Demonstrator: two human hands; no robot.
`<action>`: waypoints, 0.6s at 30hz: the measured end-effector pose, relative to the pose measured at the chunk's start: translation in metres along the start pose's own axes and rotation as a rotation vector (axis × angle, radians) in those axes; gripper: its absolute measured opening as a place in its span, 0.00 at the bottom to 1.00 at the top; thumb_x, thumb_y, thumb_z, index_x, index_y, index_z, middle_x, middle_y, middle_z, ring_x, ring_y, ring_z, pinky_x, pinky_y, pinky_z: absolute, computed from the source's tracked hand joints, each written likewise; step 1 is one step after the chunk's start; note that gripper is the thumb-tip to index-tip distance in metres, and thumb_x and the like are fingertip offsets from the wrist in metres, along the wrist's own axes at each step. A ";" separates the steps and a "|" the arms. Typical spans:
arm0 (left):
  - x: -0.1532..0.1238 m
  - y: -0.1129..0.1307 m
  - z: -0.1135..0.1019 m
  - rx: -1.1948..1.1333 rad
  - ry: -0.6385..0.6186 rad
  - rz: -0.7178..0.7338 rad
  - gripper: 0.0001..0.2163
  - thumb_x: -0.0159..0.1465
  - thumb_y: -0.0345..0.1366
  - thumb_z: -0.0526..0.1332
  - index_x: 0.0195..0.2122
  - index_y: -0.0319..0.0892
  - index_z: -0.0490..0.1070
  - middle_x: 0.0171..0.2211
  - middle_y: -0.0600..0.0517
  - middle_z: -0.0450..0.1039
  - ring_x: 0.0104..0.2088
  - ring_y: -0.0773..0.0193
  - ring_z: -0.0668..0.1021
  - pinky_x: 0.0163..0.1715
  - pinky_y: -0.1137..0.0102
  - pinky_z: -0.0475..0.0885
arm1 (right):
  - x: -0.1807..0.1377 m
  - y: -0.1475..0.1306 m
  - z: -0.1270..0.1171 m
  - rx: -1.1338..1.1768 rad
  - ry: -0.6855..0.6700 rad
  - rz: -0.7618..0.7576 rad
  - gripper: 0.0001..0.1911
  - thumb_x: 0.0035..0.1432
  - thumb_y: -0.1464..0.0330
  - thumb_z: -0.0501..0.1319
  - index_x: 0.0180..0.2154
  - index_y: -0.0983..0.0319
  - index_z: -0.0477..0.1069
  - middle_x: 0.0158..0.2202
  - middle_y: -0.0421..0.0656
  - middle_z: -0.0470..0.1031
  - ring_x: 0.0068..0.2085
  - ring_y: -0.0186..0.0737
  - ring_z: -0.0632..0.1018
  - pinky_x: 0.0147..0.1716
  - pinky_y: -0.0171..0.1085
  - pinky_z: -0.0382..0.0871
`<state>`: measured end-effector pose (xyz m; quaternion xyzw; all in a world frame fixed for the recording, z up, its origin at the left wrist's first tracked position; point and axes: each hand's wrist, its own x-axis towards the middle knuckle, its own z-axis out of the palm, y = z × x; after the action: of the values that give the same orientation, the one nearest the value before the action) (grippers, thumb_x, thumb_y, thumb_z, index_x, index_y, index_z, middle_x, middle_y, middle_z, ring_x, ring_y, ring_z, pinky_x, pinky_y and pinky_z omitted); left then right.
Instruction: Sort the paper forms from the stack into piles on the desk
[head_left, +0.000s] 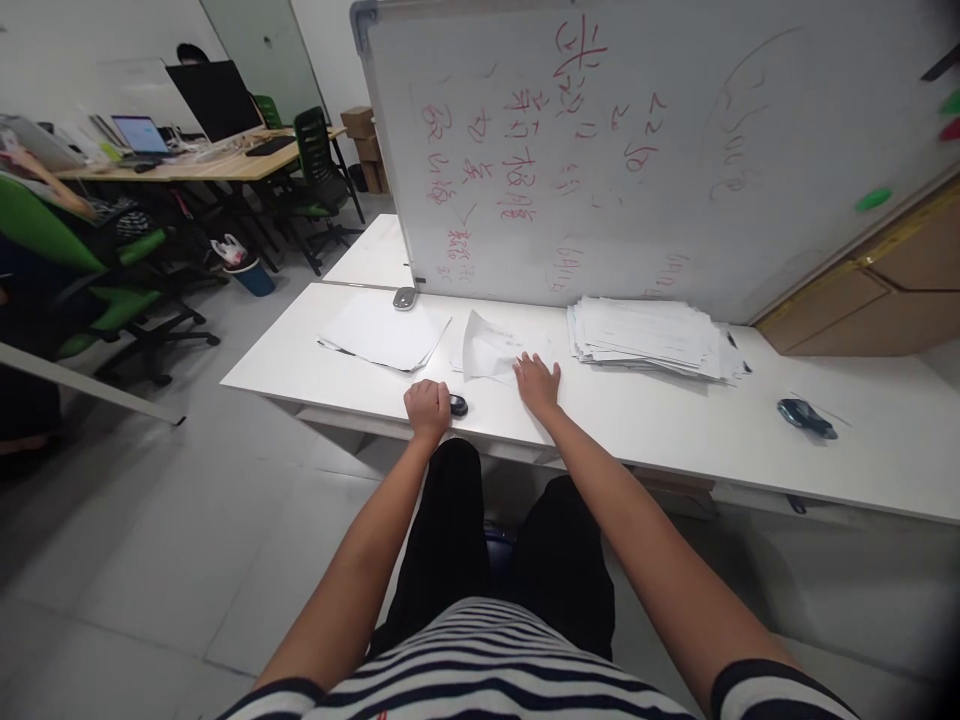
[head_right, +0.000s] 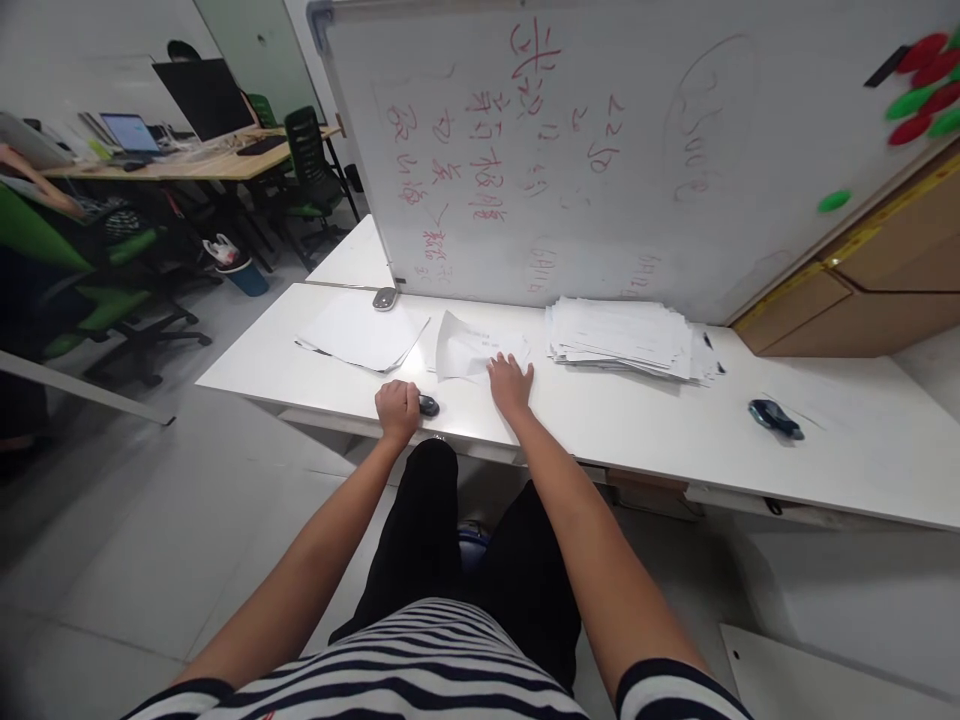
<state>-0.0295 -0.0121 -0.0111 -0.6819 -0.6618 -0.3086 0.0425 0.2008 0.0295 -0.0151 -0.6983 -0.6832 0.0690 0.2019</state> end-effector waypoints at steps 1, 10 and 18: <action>0.000 0.000 0.000 0.002 -0.004 -0.006 0.18 0.68 0.38 0.44 0.27 0.43 0.67 0.31 0.47 0.70 0.39 0.57 0.70 0.43 0.63 0.58 | -0.001 0.000 0.001 0.006 0.018 -0.002 0.22 0.69 0.63 0.40 0.55 0.58 0.66 0.60 0.46 0.65 0.64 0.45 0.60 0.61 0.56 0.40; 0.006 0.016 -0.020 -0.002 -0.138 -0.102 0.18 0.68 0.41 0.44 0.31 0.43 0.71 0.36 0.46 0.73 0.44 0.55 0.71 0.55 0.55 0.54 | -0.001 0.005 0.006 0.099 0.103 0.023 0.21 0.70 0.64 0.42 0.52 0.63 0.68 0.55 0.50 0.71 0.61 0.44 0.65 0.59 0.49 0.49; 0.078 0.041 -0.015 0.139 -0.573 -0.066 0.29 0.57 0.57 0.54 0.52 0.42 0.67 0.58 0.38 0.63 0.60 0.42 0.61 0.59 0.43 0.46 | 0.004 0.008 0.008 0.151 0.125 0.057 0.20 0.69 0.65 0.43 0.49 0.63 0.70 0.53 0.51 0.72 0.60 0.43 0.67 0.59 0.48 0.50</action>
<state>-0.0020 0.0444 0.0532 -0.7149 -0.6881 -0.0584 -0.1094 0.2053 0.0354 -0.0247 -0.7034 -0.6419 0.0823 0.2942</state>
